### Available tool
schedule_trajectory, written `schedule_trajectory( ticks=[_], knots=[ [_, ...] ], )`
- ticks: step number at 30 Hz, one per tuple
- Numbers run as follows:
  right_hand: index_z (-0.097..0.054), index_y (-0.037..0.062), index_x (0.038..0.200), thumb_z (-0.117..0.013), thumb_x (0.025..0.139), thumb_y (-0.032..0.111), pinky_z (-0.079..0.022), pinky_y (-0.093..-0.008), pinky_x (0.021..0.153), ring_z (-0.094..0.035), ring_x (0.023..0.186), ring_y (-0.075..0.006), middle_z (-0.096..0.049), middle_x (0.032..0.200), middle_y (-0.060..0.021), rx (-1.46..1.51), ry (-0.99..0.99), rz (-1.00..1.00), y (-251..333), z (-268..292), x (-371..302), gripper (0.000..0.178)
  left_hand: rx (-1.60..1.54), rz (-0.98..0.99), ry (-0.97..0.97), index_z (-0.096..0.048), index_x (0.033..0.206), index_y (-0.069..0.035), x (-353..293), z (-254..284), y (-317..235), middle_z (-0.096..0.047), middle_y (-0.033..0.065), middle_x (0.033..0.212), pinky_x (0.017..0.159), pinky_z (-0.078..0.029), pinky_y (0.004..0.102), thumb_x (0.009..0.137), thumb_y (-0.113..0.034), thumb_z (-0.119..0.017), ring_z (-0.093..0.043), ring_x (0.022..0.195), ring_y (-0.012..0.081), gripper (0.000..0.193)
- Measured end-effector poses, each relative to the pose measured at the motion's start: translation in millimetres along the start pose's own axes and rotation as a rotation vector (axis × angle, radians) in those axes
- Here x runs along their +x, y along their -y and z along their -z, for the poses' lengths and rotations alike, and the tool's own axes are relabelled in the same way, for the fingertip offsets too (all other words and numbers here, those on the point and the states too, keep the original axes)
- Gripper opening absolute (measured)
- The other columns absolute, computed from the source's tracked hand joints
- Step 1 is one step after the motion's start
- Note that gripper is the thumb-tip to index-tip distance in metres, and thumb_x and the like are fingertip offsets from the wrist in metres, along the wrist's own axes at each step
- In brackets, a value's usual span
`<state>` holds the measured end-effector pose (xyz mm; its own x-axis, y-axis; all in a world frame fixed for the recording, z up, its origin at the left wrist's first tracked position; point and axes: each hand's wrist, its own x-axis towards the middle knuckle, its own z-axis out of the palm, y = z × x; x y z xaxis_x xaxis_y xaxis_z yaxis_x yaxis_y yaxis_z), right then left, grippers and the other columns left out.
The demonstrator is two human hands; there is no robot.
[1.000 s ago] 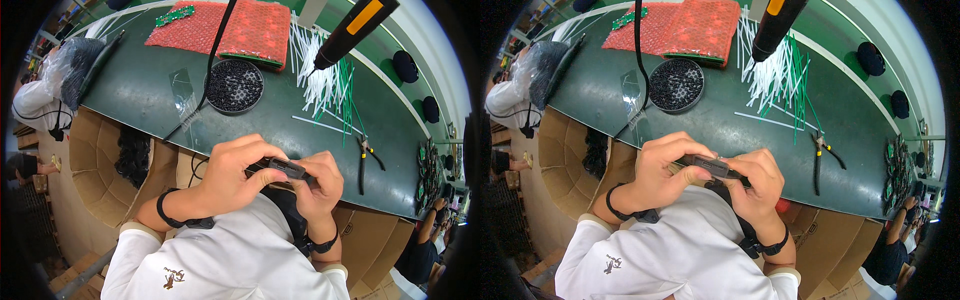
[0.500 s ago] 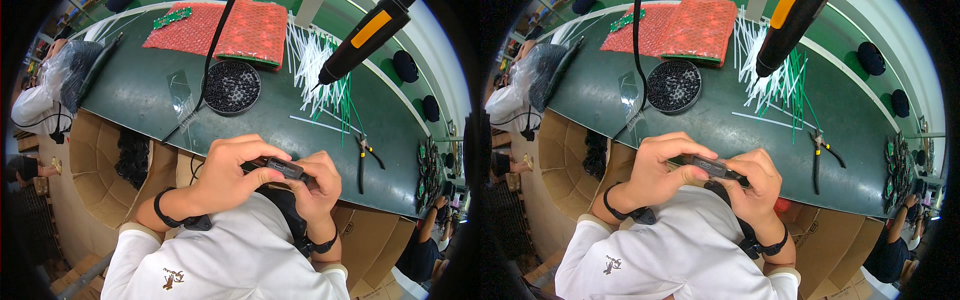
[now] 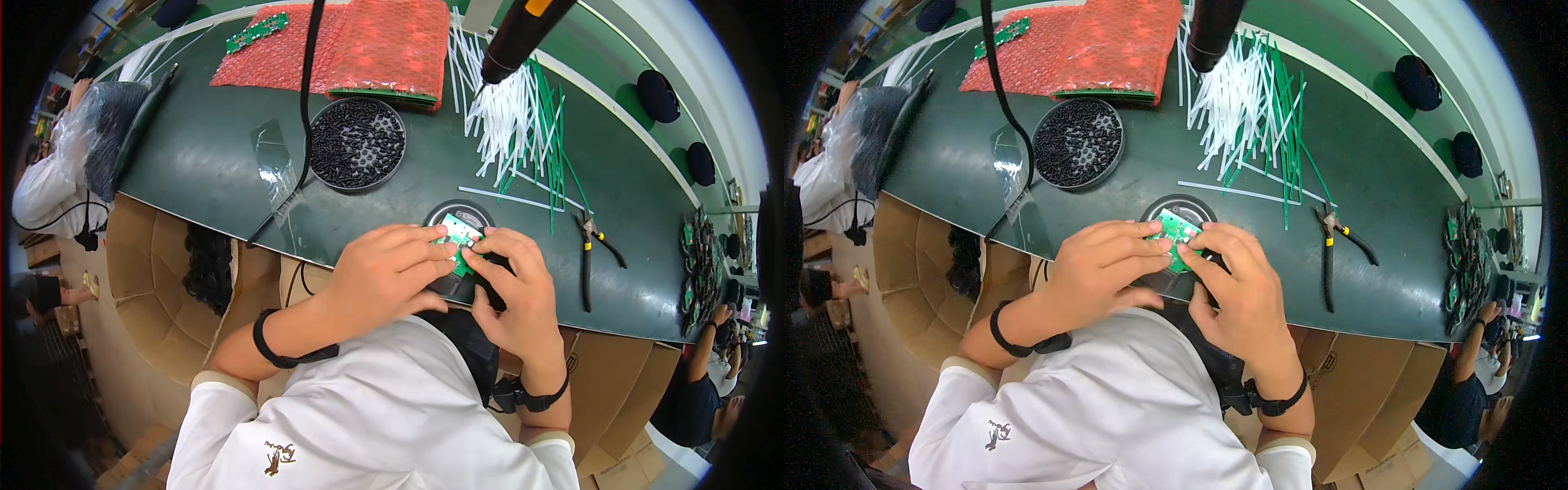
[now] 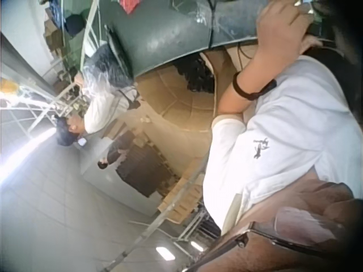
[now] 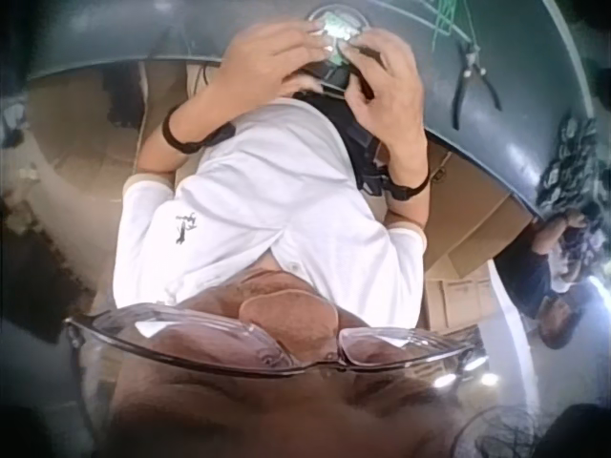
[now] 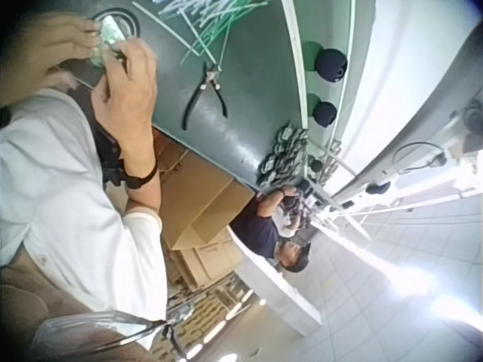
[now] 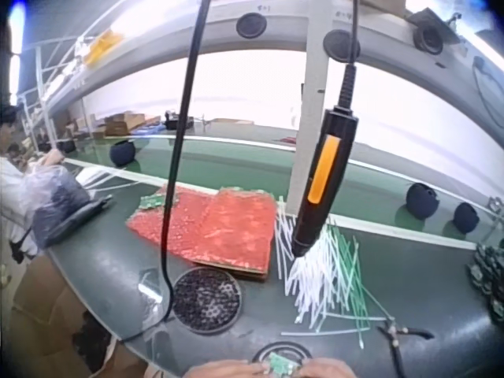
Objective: Assembling electronic components and circuit boards into plastic housings on a production line.
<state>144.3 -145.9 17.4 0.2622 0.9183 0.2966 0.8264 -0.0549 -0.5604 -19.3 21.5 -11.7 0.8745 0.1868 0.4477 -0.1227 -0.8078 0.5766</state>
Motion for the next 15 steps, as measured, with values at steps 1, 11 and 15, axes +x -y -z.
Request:
schedule_trajectory(
  ticks=[1, 11, 15],
  knots=[
    [-0.074, 0.0041, 0.111, -0.071, 0.073, -0.01, -0.057, -0.0413, 0.088, -0.065, 0.112, -0.0342, -0.066, 0.116, -0.0109, 0.007, -0.02, 0.025, 0.4, 0.5, 1.2, 0.04, 0.021, 0.005, 0.039, -0.076, 0.107, -0.009, 0.5, 1.3, -0.9, -0.075, 0.003, 0.118, 0.101, -0.055, 0.0445, 0.07, -0.026, -0.084, -0.068, 0.121, 0.0261, 0.042],
    [-0.077, 0.0061, 0.104, -0.083, 0.078, 0.001, -0.055, -0.0344, 0.081, -0.065, 0.102, -0.0281, -0.067, 0.121, -0.0119, 0.155, -0.265, -0.218, -9.6, -23.1, 10.3, 0.027, -0.035, -0.028, 0.009, -0.078, 0.102, -0.008, 0.7, -3.8, 7.8, -0.075, 0.0015, 0.114, 0.095, -0.056, 0.0452, 0.066, -0.028, -0.087, -0.067, 0.12, 0.027, 0.042],
    [-0.079, 0.0066, 0.103, -0.084, 0.074, 0.001, -0.056, -0.036, 0.084, -0.063, 0.104, -0.0291, -0.067, 0.12, -0.0102, 0.229, -0.304, -0.194, -9.0, -22.5, 5.4, 0.03, 0.036, -0.17, -0.053, -0.079, 0.098, -0.008, -1.3, -5.2, 12.2, -0.076, 0.0023, 0.114, 0.092, -0.058, 0.0475, 0.068, -0.028, -0.087, -0.068, 0.117, 0.0297, 0.037]
  ],
)
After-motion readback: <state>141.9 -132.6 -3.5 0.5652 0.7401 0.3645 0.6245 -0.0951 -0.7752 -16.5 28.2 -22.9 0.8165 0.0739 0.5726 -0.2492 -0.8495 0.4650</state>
